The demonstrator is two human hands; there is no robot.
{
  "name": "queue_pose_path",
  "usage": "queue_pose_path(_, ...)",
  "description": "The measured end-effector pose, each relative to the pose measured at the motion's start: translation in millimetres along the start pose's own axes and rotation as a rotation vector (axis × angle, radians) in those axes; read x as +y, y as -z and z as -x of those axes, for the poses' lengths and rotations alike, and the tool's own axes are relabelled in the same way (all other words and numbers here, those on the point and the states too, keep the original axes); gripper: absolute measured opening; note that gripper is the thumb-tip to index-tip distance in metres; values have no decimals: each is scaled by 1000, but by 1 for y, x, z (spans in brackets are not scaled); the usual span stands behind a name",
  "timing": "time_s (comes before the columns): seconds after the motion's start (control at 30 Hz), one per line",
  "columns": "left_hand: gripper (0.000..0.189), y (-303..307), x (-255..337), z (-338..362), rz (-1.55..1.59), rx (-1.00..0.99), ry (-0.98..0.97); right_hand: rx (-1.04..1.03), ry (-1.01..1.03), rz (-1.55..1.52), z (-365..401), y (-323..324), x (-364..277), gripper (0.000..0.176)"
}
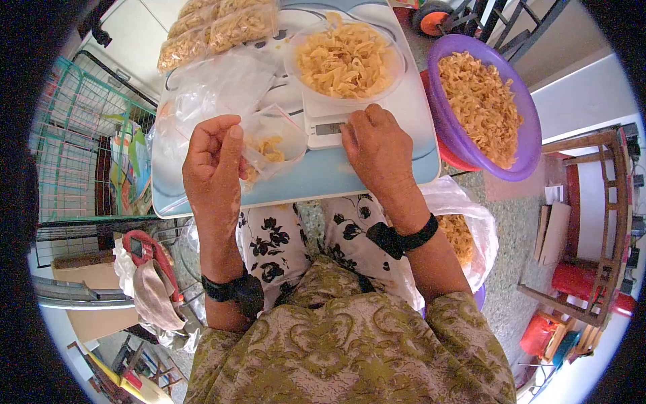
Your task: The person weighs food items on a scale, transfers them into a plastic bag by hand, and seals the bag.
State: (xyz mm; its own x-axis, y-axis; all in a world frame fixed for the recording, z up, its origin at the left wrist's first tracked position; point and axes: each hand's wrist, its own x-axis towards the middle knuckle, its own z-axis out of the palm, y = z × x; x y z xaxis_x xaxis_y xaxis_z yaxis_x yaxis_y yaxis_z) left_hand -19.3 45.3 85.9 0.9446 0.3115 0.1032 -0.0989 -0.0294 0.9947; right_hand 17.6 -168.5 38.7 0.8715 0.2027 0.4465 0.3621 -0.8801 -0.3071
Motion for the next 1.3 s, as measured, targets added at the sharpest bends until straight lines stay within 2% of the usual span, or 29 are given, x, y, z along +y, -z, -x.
queue_pose_path(0.1, 16, 1, -2, -1, -17, 3, 4, 33, -6, -4, 2, 2, 2, 15)
queue_pose_path(0.2, 16, -1, 2, 1, 10, -2, 11, 82, -35, -196, 8, 20, -9, 10)
queue_pose_path(0.27, 16, 0, -1, 1, 9, -5, 5, 110, -138, -444, 9, 45, -28, 11)
queue_pose_path(0.3, 16, 0, -2, 1, 13, -16, 0, 110, -141, -445, 8, 51, -33, 11)
queue_pose_path(0.37, 16, -1, -1, 2, 3, -16, 13, 213, 161, -461, 5, 58, -43, 15)
queue_pose_path(0.4, 16, -1, -1, 2, -5, -10, 22, 216, 162, -456, 3, 58, -48, 15)
queue_pose_path(0.47, 17, -2, 0, 2, -1, -10, 20, 200, 311, -513, -4, 55, -58, 17)
queue_pose_path(0.67, 17, 0, 6, 4, 14, 4, 27, 55, 238, -457, -7, 37, -62, 25)
queue_pose_path(0.8, 17, 1, 5, 2, 31, 3, 65, 109, 219, -370, -13, 56, -41, 24)
queue_pose_path(0.87, 16, 1, 4, 1, 73, -4, 73, 191, 103, -215, -24, 73, -25, 24)
queue_pose_path(0.9, 16, 1, 3, 0, 99, -3, 90, 199, 106, -200, -31, 82, -18, 24)
queue_pose_path(0.97, 16, 0, 4, 1, 118, -8, 101, 120, 0, -140, -49, 95, -3, 23)
queue_pose_path(1.0, 16, 0, 4, 0, 123, -5, 121, 129, 5, -132, -57, 98, 4, 23)
queue_pose_path(1.07, 16, 1, 3, 1, 104, -10, 95, 17, 62, -198, -73, 99, 16, 25)
queue_pose_path(1.2, 16, 2, 3, -1, 86, 4, 95, -18, 186, -196, -108, 87, 33, 25)
queue_pose_path(1.27, 16, 1, 5, -1, 70, 0, 90, -21, 396, -93, -128, 70, 52, 29)
queue_pose_path(1.3, 16, 1, 5, -1, 54, -2, 90, -20, 397, -94, -138, 66, 55, 29)
